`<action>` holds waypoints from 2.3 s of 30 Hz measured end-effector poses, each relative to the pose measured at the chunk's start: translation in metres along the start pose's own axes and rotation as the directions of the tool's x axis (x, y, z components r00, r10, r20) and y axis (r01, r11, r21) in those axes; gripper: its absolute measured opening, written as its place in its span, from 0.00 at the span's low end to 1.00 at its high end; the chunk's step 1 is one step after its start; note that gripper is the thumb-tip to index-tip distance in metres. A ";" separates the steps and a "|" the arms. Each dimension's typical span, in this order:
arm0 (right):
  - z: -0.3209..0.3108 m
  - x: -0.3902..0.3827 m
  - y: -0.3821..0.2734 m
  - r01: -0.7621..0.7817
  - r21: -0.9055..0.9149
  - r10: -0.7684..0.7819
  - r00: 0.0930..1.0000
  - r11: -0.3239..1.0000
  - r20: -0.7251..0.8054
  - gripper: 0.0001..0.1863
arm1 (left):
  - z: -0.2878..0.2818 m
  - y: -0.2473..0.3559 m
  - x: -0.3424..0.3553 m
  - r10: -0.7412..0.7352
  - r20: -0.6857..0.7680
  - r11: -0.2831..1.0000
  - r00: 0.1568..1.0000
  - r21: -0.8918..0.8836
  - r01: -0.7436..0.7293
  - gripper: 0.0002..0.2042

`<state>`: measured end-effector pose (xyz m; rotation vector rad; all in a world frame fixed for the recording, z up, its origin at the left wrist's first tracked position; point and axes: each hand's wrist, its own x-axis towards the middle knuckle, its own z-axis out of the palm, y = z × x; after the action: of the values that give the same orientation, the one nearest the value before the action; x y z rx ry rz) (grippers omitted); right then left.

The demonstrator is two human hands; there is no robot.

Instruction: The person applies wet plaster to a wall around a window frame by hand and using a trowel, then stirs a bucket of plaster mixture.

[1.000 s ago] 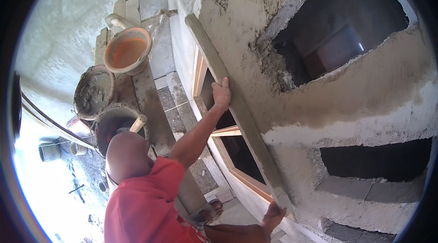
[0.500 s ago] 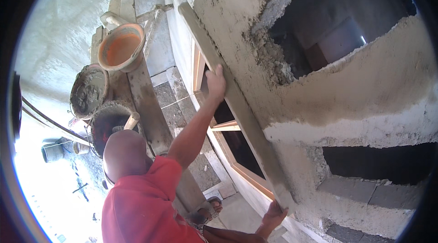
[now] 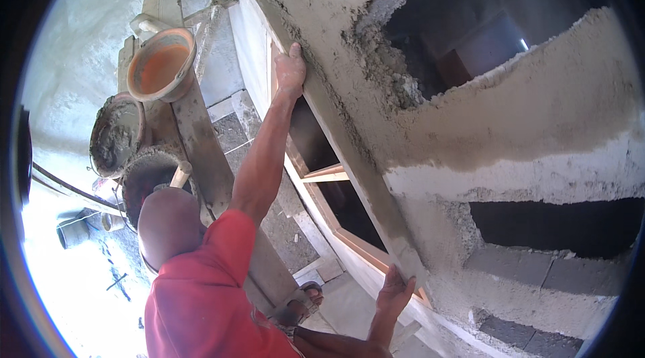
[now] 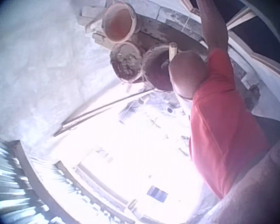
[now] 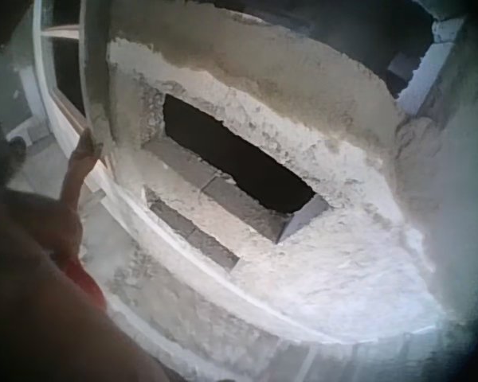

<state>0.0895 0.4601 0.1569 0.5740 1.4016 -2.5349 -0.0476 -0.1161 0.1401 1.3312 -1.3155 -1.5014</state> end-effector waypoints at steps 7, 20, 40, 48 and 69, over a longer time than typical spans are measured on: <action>-0.079 -0.005 -0.040 0.184 -0.007 -0.183 0.974 0.983 -0.131 0.30 | 0.010 -0.029 -0.097 -0.061 0.006 0.998 0.998 -0.008 0.061 0.29; 0.044 -0.023 -0.027 0.076 -0.110 -0.080 0.996 0.991 -0.035 0.29 | 0.004 0.026 0.011 0.102 -0.065 0.985 0.993 -0.130 -0.110 0.31; -0.049 -0.026 -0.079 0.232 -0.065 -0.238 0.967 0.970 -0.089 0.27 | 0.018 -0.015 -0.080 0.050 0.005 0.996 0.999 -0.079 -0.049 0.28; 0.044 -0.046 -0.069 0.243 -0.147 -0.259 0.961 0.959 -0.098 0.31 | 0.010 0.023 -0.021 0.134 -0.129 0.963 0.983 -0.218 -0.160 0.30; 0.039 -0.044 -0.074 0.227 -0.127 -0.245 0.958 0.965 -0.148 0.28 | 0.006 0.059 -0.045 0.100 -0.009 0.989 0.995 -0.104 -0.100 0.31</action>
<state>0.0941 0.4660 0.2514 0.6403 1.7514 -2.6197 -0.0504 -0.0851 0.2078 1.1839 -1.2647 -1.4780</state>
